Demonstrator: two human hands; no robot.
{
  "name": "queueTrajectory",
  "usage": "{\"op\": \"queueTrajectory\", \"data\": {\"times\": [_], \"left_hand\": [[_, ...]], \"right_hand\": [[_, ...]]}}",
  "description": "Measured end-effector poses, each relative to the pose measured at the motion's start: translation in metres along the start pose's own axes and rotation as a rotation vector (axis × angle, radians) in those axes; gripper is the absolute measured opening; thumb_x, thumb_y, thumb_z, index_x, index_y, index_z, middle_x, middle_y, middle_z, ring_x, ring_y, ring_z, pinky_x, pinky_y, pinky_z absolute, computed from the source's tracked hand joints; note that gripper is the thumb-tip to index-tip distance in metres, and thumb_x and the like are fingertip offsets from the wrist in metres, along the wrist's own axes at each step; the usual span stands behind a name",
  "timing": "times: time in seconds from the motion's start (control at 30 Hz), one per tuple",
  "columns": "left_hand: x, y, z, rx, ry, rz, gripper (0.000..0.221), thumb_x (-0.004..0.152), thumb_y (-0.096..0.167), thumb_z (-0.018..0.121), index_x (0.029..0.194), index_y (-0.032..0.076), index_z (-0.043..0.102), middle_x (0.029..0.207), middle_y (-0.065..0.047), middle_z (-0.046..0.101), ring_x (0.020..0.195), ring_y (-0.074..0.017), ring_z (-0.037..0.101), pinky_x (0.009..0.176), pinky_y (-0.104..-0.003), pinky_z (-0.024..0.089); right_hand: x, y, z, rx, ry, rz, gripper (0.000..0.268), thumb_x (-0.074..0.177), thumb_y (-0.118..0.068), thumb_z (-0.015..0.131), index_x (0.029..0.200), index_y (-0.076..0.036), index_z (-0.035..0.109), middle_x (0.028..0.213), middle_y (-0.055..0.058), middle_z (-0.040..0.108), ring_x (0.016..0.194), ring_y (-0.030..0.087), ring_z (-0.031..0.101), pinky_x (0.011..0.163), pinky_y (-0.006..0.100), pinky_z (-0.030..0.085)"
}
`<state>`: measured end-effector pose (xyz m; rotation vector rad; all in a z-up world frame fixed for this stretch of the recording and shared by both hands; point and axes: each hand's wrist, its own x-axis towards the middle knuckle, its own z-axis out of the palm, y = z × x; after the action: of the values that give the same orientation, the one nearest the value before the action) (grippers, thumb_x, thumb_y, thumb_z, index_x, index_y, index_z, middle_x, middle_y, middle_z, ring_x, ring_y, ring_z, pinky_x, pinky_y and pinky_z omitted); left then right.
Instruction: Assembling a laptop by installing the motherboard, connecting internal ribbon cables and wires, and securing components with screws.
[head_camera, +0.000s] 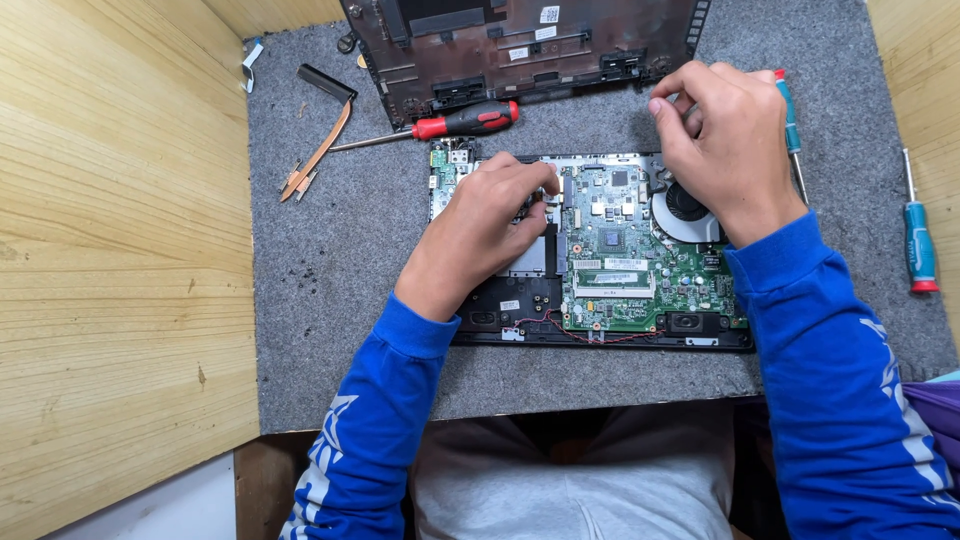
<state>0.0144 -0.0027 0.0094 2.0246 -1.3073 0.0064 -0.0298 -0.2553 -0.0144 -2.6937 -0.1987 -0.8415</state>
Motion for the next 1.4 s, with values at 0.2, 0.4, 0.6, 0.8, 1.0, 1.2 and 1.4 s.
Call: {"op": "queueTrajectory", "data": {"times": [0.2, 0.4, 0.6, 0.8, 1.0, 1.2, 1.4], "left_hand": [[0.0, 0.003, 0.0, -0.016, -0.002, -0.035, 0.014, 0.076, -0.003, 0.052, 0.084, 0.007, 0.047, 0.076, -0.005, 0.057, 0.074, -0.0217, 0.046, 0.062, -0.035, 0.038], [0.0, 0.006, -0.002, -0.036, -0.015, -0.063, 0.017, 0.073, -0.005, 0.053, 0.082, 0.008, 0.045, 0.074, -0.004, 0.052, 0.073, -0.0208, 0.045, 0.063, -0.034, 0.038], [-0.001, 0.011, -0.004, -0.071, -0.01, -0.063, 0.021, 0.076, -0.008, 0.05, 0.088, 0.007, 0.041, 0.076, -0.009, 0.049, 0.073, -0.025, 0.044, 0.063, -0.036, 0.035], [0.001, 0.017, 0.006, 0.068, -0.027, -0.1, 0.025, 0.08, -0.016, 0.042, 0.086, 0.007, 0.033, 0.065, -0.011, 0.043, 0.069, -0.0243, 0.037, 0.053, -0.04, 0.03], [0.004, 0.026, 0.0, -0.026, -0.084, -0.15, 0.043, 0.06, -0.022, 0.029, 0.09, 0.009, 0.034, 0.072, -0.008, 0.04, 0.065, -0.0262, 0.037, 0.051, -0.039, 0.027], [0.003, 0.023, -0.009, 0.061, -0.036, -0.051, 0.022, 0.082, -0.002, 0.057, 0.096, 0.007, 0.044, 0.077, -0.008, 0.053, 0.071, -0.0262, 0.048, 0.07, -0.038, 0.039], [-0.004, 0.003, -0.016, 0.299, 0.166, -0.047, 0.009, 0.086, 0.002, 0.057, 0.093, 0.007, 0.054, 0.078, -0.009, 0.056, 0.073, -0.0265, 0.049, 0.069, -0.038, 0.038]], "right_hand": [[0.0, 0.0, 0.0, 0.007, -0.008, -0.007, 0.007, 0.097, -0.004, 0.072, 0.093, -0.008, 0.068, 0.071, 0.001, 0.057, 0.065, 0.015, 0.053, 0.071, 0.035, 0.037], [-0.001, 0.001, 0.002, 0.0, -0.022, -0.002, 0.007, 0.097, -0.005, 0.072, 0.093, -0.009, 0.067, 0.066, -0.001, 0.054, 0.064, 0.015, 0.052, 0.074, 0.036, 0.038], [-0.001, -0.004, 0.014, 0.064, -0.098, 0.003, 0.004, 0.092, -0.006, 0.068, 0.092, -0.008, 0.066, 0.073, 0.004, 0.057, 0.067, 0.021, 0.055, 0.067, 0.038, 0.043], [0.001, -0.007, 0.012, 0.19, -0.024, 0.092, 0.009, 0.099, -0.003, 0.066, 0.091, 0.0, 0.068, 0.072, 0.006, 0.061, 0.059, 0.014, 0.051, 0.054, 0.029, 0.042], [0.0, -0.006, 0.012, 0.227, 0.013, 0.082, 0.015, 0.104, -0.004, 0.065, 0.091, 0.001, 0.068, 0.069, 0.005, 0.059, 0.059, 0.013, 0.05, 0.052, 0.028, 0.039], [0.0, 0.001, 0.002, 0.155, 0.158, 0.105, 0.017, 0.103, -0.006, 0.063, 0.086, -0.003, 0.064, 0.074, 0.005, 0.057, 0.067, 0.017, 0.05, 0.061, 0.033, 0.04], [-0.016, 0.044, -0.027, -0.391, 0.112, 0.319, 0.014, 0.091, -0.021, 0.083, 0.097, -0.014, 0.073, 0.08, 0.002, 0.071, 0.073, 0.023, 0.066, 0.063, 0.042, 0.047]]}}
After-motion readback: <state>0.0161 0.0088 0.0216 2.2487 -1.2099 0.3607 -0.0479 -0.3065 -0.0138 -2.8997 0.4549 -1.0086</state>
